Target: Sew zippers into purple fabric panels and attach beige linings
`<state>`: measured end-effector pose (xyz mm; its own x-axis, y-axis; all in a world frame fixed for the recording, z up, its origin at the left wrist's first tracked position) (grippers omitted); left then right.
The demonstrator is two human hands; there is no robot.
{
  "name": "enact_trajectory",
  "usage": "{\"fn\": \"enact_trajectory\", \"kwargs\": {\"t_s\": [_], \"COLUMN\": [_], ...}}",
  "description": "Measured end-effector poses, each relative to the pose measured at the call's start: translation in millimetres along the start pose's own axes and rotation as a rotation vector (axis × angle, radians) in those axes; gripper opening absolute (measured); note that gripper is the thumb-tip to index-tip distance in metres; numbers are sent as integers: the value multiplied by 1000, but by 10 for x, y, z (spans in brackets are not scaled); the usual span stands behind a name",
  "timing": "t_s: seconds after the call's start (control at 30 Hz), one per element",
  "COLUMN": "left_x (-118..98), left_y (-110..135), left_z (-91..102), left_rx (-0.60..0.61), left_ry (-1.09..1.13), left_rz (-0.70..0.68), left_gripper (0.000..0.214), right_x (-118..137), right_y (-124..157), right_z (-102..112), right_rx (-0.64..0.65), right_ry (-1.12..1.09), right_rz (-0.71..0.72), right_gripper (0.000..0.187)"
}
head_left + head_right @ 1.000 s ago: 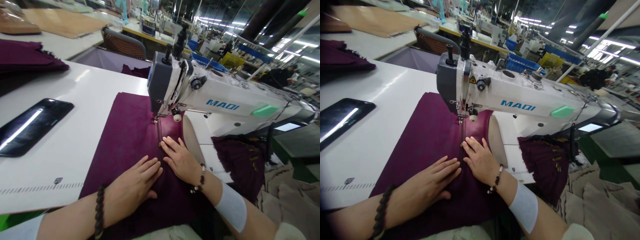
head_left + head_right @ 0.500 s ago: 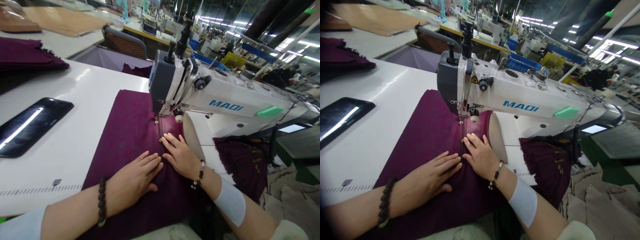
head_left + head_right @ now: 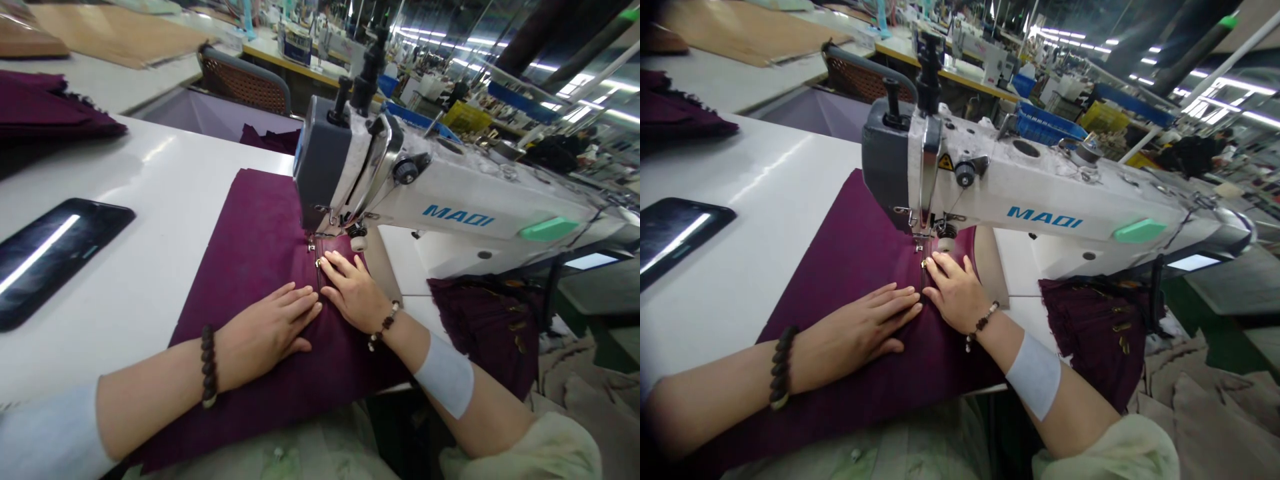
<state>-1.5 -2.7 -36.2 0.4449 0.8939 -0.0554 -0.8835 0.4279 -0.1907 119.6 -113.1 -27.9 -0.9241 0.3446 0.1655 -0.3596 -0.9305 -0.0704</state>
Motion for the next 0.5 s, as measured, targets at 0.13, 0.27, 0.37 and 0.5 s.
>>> {"fn": "enact_trajectory", "kwargs": {"t_s": [0.13,0.27,0.37,0.5], "left_x": [94,179,231,297], "left_y": [-43,-87,-114,-146], "left_z": [14,28,33,37], "left_rx": [-6,18,36,41], "left_ry": [11,11,15,26], "left_rz": [2,6,7,7], "left_gripper": [44,44,42,42], "right_x": [-44,-81,-108,-145], "right_y": [-90,-170,-220,-273], "right_z": [-5,8,18,12], "right_rx": [-9,-13,-2,-4], "right_ry": [1,-30,-79,-104], "right_rz": [-5,-33,-37,-37], "right_gripper": [45,46,47,45]}}
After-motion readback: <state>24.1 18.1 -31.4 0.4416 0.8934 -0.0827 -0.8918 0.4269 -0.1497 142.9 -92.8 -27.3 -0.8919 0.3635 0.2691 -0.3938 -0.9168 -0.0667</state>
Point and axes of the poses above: each hand's wrist, its own y-axis away from the middle knuckle, its own z-axis out of the back of the hand, x = y × z, the point moved 3 cm from there along -y, towards the middle knuckle, and after that the axes turned 3 degrees about -y, right-handed, at the moved point
